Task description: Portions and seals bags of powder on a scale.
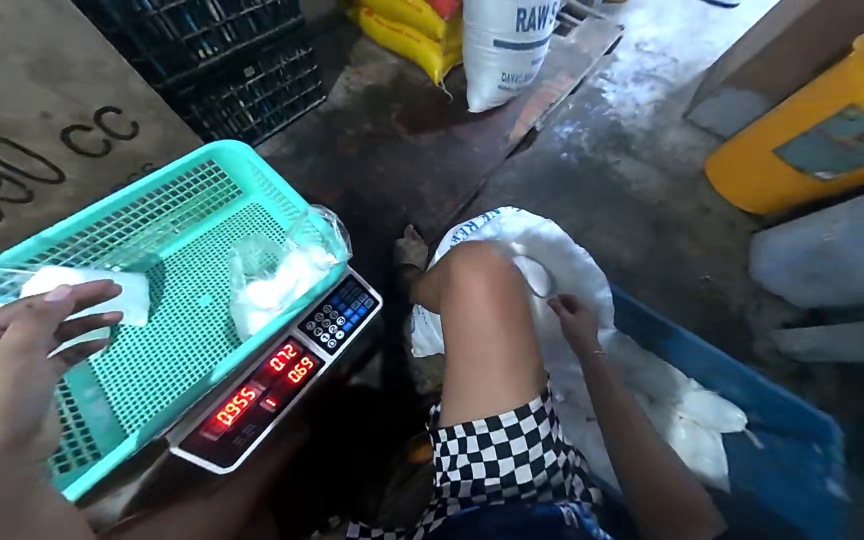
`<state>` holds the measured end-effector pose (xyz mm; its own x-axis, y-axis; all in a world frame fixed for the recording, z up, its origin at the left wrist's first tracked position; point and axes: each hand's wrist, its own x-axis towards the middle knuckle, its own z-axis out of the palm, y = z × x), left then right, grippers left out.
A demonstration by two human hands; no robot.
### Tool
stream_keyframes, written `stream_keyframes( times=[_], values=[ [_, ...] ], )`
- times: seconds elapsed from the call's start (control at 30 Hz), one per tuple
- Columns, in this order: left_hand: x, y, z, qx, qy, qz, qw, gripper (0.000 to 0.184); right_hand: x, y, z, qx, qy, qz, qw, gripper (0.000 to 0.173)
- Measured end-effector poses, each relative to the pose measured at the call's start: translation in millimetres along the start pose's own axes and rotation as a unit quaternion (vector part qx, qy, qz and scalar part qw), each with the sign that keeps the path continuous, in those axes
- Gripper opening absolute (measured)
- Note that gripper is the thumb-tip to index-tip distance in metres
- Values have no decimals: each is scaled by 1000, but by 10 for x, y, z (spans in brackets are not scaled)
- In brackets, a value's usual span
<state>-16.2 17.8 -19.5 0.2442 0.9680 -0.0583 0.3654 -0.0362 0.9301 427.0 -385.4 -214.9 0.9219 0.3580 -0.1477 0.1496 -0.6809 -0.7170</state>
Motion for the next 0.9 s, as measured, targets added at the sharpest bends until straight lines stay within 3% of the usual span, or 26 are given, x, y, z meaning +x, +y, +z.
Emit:
stream_keyframes(
  times=[0.17, 0.4, 0.5, 0.67, 0.9],
  values=[
    [-33, 39, -46, 0, 7, -1, 1000, 32, 135, -209, -171, 10, 22, -41, 999, 31],
    [-77, 12, -129, -18, 18, 27, 999, 31, 215, -1120, -446, -36, 27, -230, 972, 26],
    [-185, 191, -76, -18, 13, 27, 999, 31, 50, -1794, -491, -11, -11, -229, 973, 26],
    [-209, 303, -72, -12, -2, 32, 999, 32, -173, -2582, -400, 25, -92, -363, 927, 21],
    [-263, 383, -160, -14, 11, 37, 999, 31, -480, -3283, -95, -10, -193, -459, 867, 17]
  ],
)
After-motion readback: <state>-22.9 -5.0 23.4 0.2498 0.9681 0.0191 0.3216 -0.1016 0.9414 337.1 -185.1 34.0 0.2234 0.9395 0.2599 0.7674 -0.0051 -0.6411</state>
